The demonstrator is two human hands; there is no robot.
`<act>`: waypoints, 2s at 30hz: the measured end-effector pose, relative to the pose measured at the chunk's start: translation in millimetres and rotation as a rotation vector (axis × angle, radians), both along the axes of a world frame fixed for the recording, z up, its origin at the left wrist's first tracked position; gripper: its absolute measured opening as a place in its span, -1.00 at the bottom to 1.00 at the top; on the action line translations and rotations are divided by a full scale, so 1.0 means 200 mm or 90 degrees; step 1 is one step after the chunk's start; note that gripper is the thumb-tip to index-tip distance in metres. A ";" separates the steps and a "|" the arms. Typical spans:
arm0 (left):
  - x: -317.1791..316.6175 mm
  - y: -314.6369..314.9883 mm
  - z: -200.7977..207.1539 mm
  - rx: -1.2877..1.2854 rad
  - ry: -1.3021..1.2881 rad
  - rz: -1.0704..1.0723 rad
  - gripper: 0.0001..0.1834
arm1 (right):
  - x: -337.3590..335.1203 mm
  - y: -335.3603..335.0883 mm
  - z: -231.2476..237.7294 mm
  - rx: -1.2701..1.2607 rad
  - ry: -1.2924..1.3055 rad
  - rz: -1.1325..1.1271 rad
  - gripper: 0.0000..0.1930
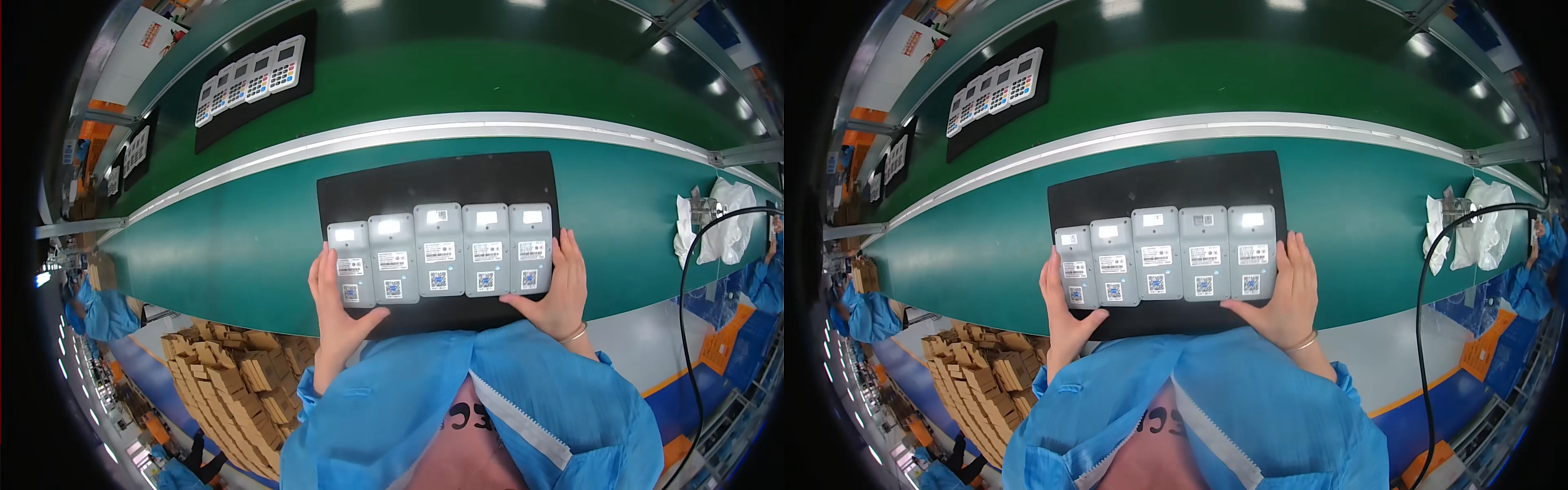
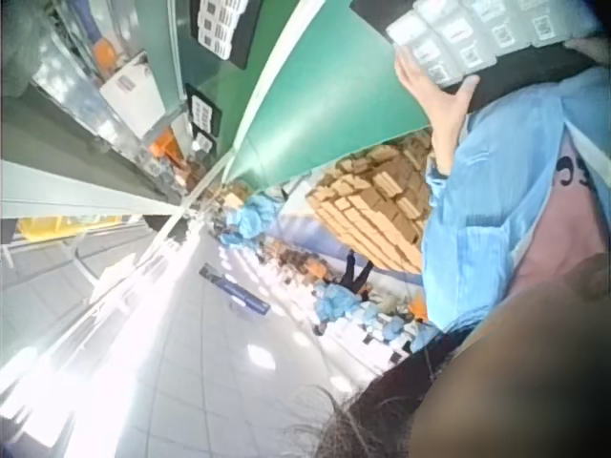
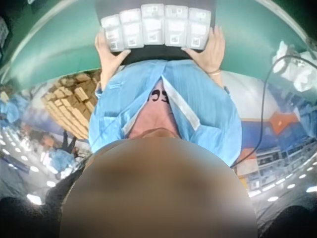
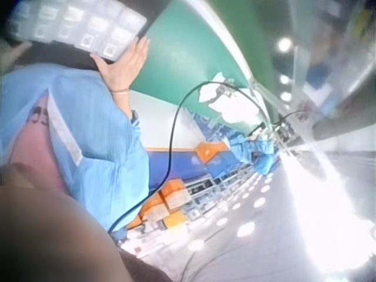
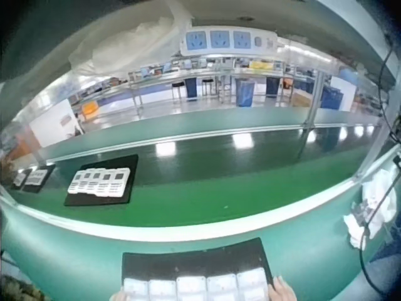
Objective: The person wipes the surfaces of several white electronic devices, likely payment terminals, using a white cloth. They handle the devices in batches, turning them over to clean different sides and arranging them on a black mat on a green assembly line table.
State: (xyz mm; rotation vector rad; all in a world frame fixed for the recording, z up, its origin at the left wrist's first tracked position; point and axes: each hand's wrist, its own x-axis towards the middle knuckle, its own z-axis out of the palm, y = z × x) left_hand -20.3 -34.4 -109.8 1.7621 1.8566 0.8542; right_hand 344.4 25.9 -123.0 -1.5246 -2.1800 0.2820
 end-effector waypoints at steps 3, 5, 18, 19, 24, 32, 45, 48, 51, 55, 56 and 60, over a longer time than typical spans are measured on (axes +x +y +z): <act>0.04 0.03 0.01 0.024 0.204 -0.035 0.29 | 0.02 -0.02 0.00 0.022 -0.059 0.019 0.20; 0.12 0.08 0.11 0.047 0.319 -0.082 0.21 | 0.02 -0.01 0.02 0.006 -0.094 0.023 0.20; 0.20 0.14 0.04 -0.009 0.392 -0.095 -0.02 | 0.01 0.05 0.03 -0.029 -0.096 0.023 0.21; 0.20 0.14 0.04 -0.006 0.378 -0.090 -0.02 | 0.01 0.05 0.02 -0.029 -0.095 0.026 0.21; 0.10 0.02 0.06 0.042 0.363 0.023 0.28 | 0.05 0.05 -0.01 -0.035 -0.021 0.032 -0.04; 0.00 -0.03 -0.06 0.073 0.102 0.046 0.26 | 0.03 0.09 0.00 -0.112 0.055 -0.073 -0.59; -0.05 -0.06 -0.08 0.047 -0.327 0.109 -0.38 | 0.07 0.11 -0.05 -0.092 0.087 -0.056 -0.60; -0.07 -0.06 -0.08 0.054 -0.327 0.093 -0.26 | 0.06 0.09 -0.05 -0.088 0.090 -0.073 -0.61; -0.07 -0.07 -0.10 0.063 -0.334 0.089 -0.03 | 0.06 0.09 -0.07 -0.084 0.089 -0.080 -0.61; -0.05 -0.06 -0.08 0.043 -0.301 0.119 0.11 | 0.06 0.09 -0.07 -0.076 0.089 -0.075 -0.60; -0.07 -0.05 -0.08 0.039 -0.286 0.114 0.11 | 0.04 0.09 -0.05 -0.074 0.086 -0.079 -0.59; -0.08 -0.07 -0.17 0.039 -0.279 0.151 0.15 | 0.02 0.10 -0.03 -0.068 0.090 -0.088 -0.53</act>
